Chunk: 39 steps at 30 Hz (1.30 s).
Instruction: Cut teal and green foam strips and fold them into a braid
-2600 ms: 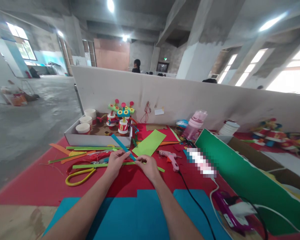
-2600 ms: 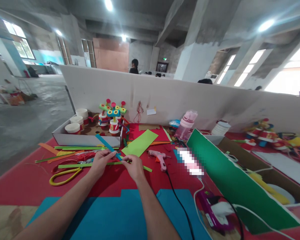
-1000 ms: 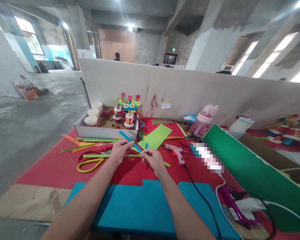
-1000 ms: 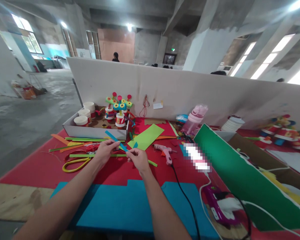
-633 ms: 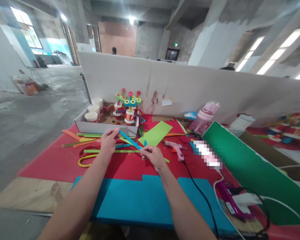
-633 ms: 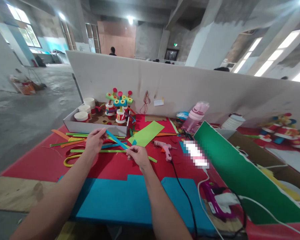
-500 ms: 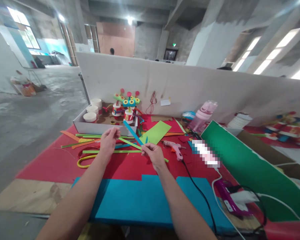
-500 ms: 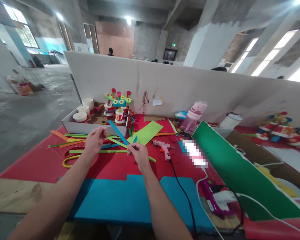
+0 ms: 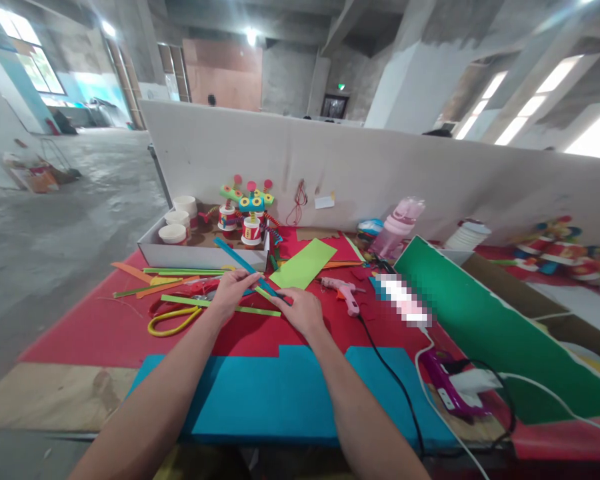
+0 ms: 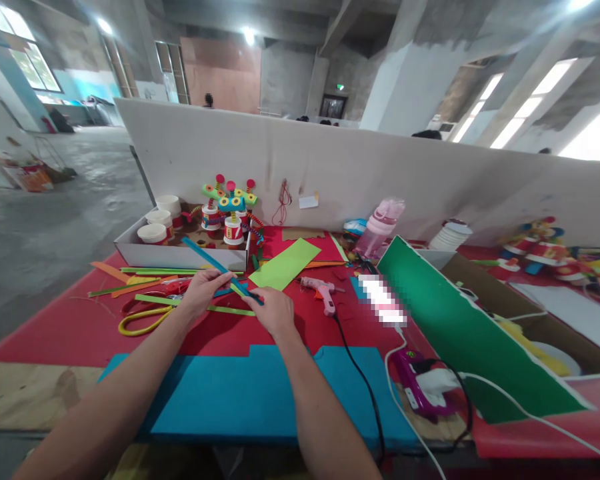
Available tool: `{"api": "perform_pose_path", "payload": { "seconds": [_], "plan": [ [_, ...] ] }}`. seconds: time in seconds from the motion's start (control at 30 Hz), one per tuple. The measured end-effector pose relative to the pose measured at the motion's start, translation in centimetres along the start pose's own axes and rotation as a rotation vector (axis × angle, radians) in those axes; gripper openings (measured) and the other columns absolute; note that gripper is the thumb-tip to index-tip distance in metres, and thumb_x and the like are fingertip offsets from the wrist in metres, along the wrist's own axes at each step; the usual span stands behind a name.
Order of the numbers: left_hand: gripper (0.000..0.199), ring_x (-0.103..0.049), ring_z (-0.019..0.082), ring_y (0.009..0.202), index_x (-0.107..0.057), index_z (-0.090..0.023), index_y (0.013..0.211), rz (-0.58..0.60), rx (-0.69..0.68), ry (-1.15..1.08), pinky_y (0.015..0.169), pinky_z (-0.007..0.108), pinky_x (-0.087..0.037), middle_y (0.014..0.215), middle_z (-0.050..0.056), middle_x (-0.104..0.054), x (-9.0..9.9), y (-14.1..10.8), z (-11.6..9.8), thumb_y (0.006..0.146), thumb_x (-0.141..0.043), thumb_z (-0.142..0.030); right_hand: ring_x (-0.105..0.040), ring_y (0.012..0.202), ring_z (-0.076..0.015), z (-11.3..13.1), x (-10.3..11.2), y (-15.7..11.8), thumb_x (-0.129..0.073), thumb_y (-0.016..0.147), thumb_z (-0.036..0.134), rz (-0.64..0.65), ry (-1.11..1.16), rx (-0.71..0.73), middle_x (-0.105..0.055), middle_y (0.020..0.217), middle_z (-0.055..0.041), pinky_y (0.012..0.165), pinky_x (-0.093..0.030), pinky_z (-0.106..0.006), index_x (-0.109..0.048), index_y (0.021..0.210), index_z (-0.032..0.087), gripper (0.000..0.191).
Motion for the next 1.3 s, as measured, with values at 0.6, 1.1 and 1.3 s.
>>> {"api": "perform_pose_path", "payload": {
  "seconds": [0.6, 1.1, 1.3],
  "plan": [
    [0.031, -0.054, 0.011, 0.055, -0.074, -0.013, 0.07, -0.011, 0.031, -0.141, 0.058, 0.022, -0.045, 0.057, 0.003, -0.063, 0.4, 0.4, 0.7, 0.059, -0.08, -0.041, -0.061, 0.06, -0.0115, -1.5, -3.0, -0.3, -0.074, 0.065, 0.042, 0.157, 0.707, -0.319, -0.069, 0.065, -0.0003, 0.063, -0.047, -0.023, -0.073, 0.088, 0.018, 0.034],
    [0.033, -0.053, 0.011, 0.055, -0.074, -0.012, 0.071, -0.044, 0.032, -0.14, 0.058, 0.023, -0.045, 0.056, 0.003, -0.061, 0.2, 0.2, 0.4, 0.057, -0.08, -0.042, -0.064, 0.061, -0.0151, -1.9, -2.3, -0.1, -0.074, 0.062, 0.042, 0.042, 0.643, -0.326, -0.069, 0.062, -0.0007, 0.064, -0.049, -0.027, -0.075, 0.08, 0.018, 0.03],
    [0.026, -0.054, 0.012, 0.058, -0.073, -0.014, 0.068, 0.157, 0.045, -0.058, 0.058, 0.024, -0.044, 0.059, 0.003, -0.063, -2.0, -0.6, 0.9, 0.062, -0.078, -0.039, -0.062, 0.061, -0.0141, -1.5, -2.3, -0.1, -0.073, 0.064, 0.044, 0.053, 0.685, -0.29, -0.07, 0.065, -0.0015, 0.066, -0.049, -0.027, -0.075, 0.078, 0.017, 0.03]
  ]
}}
Point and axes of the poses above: each hand's wrist, its own y-axis towards the middle knuckle, its own x-axis out of the back of the hand, z = x × y, the point moved 7 cm from there along y, towards the middle knuckle
